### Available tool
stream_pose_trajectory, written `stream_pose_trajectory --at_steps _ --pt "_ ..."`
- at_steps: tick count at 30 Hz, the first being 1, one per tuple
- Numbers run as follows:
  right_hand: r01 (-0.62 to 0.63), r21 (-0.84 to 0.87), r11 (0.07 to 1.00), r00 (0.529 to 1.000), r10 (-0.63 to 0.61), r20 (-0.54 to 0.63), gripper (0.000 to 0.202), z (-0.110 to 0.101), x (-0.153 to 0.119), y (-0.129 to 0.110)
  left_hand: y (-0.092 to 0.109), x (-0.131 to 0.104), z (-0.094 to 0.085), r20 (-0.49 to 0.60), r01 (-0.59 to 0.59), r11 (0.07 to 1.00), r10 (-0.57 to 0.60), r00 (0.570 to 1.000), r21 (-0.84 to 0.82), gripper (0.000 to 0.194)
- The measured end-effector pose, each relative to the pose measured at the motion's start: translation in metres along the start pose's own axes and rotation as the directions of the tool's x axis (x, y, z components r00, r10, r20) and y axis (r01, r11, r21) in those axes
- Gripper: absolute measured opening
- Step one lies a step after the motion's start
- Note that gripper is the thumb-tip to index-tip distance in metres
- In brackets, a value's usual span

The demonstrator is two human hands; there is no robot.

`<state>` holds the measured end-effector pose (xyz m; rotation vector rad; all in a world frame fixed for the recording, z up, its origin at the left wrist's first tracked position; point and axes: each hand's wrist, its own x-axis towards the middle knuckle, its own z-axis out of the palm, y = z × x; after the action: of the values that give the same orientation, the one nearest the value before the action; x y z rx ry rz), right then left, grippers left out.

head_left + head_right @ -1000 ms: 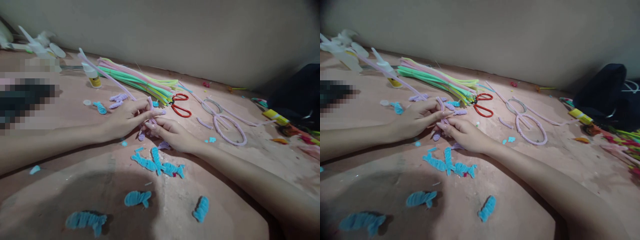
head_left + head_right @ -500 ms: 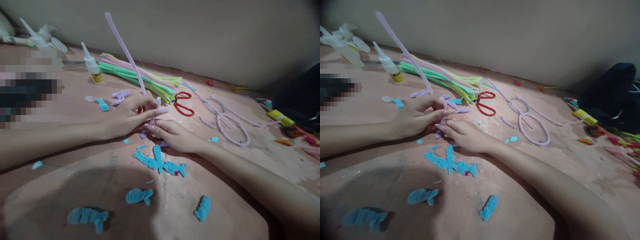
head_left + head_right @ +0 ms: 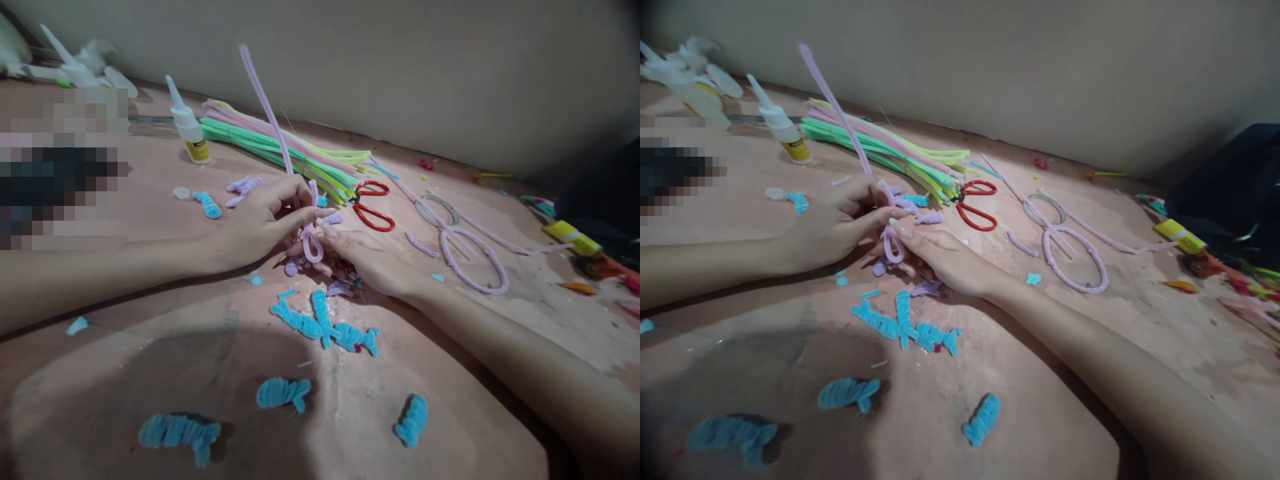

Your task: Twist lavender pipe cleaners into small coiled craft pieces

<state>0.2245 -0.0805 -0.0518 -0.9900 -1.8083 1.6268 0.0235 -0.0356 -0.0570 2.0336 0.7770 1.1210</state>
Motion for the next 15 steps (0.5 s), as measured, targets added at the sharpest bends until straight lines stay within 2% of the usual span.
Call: stream_pose_trajectory --at_steps 2,5,10,13,15 --pt "-0.015 0.004 1.000 1.000 0.015 0.016 0.056 0.001 0.000 -0.001 -0.002 -0.001 0.001 0.017 0.005 0.999 -0.004 1.000 -0.032 0.033" --pt "0.042 0.034 0.999 0.999 -0.042 0.008 0.052 0.009 0.000 -0.001 -0.005 -0.002 0.003 0.035 0.025 0.999 -0.024 0.999 -0.043 0.032" --pt "0.086 0.011 0.996 0.978 -0.082 -0.193 0.046 0.026 0.000 0.006 -0.002 0.001 0.004 0.025 0.052 0.994 -0.050 0.998 -0.095 0.035" --pt "0.123 0.058 0.991 0.968 -0.106 -0.229 0.040 0.027 0.002 0.010 0.005 0.002 0.003 0.038 0.122 0.979 -0.117 0.992 -0.163 0.033" --pt "0.153 0.045 0.987 0.961 -0.138 -0.241 0.038 0.025 0.002 0.012 0.008 0.000 0.003 0.077 0.189 0.960 -0.176 0.981 -0.208 0.039"
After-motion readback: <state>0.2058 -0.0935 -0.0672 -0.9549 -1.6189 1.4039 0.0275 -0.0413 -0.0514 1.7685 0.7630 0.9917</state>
